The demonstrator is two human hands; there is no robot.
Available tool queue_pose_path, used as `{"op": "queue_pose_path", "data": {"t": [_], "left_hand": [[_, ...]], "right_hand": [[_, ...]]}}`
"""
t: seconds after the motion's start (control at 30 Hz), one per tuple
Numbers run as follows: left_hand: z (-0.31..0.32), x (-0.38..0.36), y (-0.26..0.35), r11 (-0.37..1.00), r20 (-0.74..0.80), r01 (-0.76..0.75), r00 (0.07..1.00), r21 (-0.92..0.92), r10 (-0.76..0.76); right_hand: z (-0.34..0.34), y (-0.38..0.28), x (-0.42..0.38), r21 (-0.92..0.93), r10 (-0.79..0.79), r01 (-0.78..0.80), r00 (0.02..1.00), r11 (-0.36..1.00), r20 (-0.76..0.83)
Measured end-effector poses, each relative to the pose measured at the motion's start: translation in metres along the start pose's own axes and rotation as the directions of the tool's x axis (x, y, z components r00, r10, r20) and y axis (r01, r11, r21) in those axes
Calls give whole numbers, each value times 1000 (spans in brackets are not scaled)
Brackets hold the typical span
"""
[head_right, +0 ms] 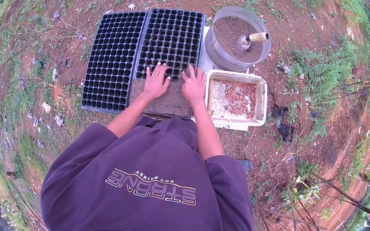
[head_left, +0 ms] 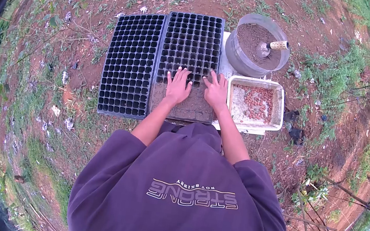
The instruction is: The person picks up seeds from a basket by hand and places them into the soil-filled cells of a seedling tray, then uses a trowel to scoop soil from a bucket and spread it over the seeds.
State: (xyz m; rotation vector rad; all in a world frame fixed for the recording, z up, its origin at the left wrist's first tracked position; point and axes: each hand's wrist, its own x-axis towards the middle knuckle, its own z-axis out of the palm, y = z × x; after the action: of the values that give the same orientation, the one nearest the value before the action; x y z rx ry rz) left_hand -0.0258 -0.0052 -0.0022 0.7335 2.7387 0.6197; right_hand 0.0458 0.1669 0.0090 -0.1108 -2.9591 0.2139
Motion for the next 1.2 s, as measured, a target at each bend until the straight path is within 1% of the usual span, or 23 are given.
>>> {"op": "queue_pose_path", "data": {"t": [0.07,0.1,0.13,0.17,0.2,0.23,0.27,0.33,0.37,0.4,0.47,0.53,0.6,0.63,0.67,0.73,0.77,0.87,0.9,0.97,1.0,1.07,1.2], "left_hand": [[2,1,0,1000,-5,16,1000,-15,-16],[3,1,-1,1000,-15,14,1000,-14,-14],[3,0,0,1000,-26,11,1000,-13,-12],[4,0,1,1000,-26,11,1000,-14,-12],[6,-1,3,1000,-58,11,998,-10,-12],[7,-1,5,1000,-90,11,996,-5,-11],[8,-1,8,1000,-88,6,996,-7,-7],[12,-3,17,998,-148,-57,987,-9,55],[13,-4,23,997,-158,-79,985,-21,75],[15,-5,29,996,-154,-85,985,-24,80],[19,-5,41,991,-110,-128,986,-27,124],[22,-6,53,988,-108,-145,984,-41,140],[25,-8,66,978,-156,-201,969,-53,190],[27,-8,71,971,-167,-232,961,-62,219],[29,-10,77,971,-167,-231,962,-63,218],[33,-12,89,949,-138,-312,942,-34,305],[36,-14,94,946,-130,-323,940,-36,316],[44,-16,105,947,-124,-320,941,-34,313],[47,-16,107,947,-133,-320,940,-33,313],[48,-17,113,950,-131,-311,943,-35,305],[49,-16,114,952,-131,-303,946,-36,296],[51,-13,116,955,-135,-297,947,-26,291],[57,-19,116,965,-143,-261,956,-2,258]], "right_hand": [[-6,4,-4,75,23,-23,1000,997,7],[-8,3,-6,79,66,-62,997,995,-40],[-13,3,-9,79,64,-61,997,995,-39],[-19,6,-11,162,76,-53,987,985,-139],[-25,10,-14,242,95,-37,967,970,-235],[-31,12,-16,227,108,-30,935,973,-338],[-34,15,-19,224,110,-34,935,974,-338],[-39,25,-28,279,304,-199,859,939,-411],[-38,32,-33,281,350,-248,842,927,-410],[-37,39,-39,277,353,-254,841,927,-410],[-31,53,-53,246,387,-316,855,916,-345],[-28,62,-66,236,392,-326,857,915,-336],[-29,70,-76,189,399,-360,883,914,-246],[-26,75,-80,208,406,-369,897,906,-175],[-23,80,-83,207,405,-369,898,906,-174],[-19,86,-87,141,392,-383,919,913,-46],[-17,89,-88,138,373,-361,925,922,-74],[-14,95,-90,220,324,-301,943,928,-80],[-14,96,-90,223,324,-300,943,927,-80],[-17,96,-89,252,278,-302,952,919,128],[-17,96,-87,254,277,-302,952,919,127],[-18,95,-85,241,267,-325,932,914,244],[-14,96,-83,258,263,-327,931,909,255]]}}
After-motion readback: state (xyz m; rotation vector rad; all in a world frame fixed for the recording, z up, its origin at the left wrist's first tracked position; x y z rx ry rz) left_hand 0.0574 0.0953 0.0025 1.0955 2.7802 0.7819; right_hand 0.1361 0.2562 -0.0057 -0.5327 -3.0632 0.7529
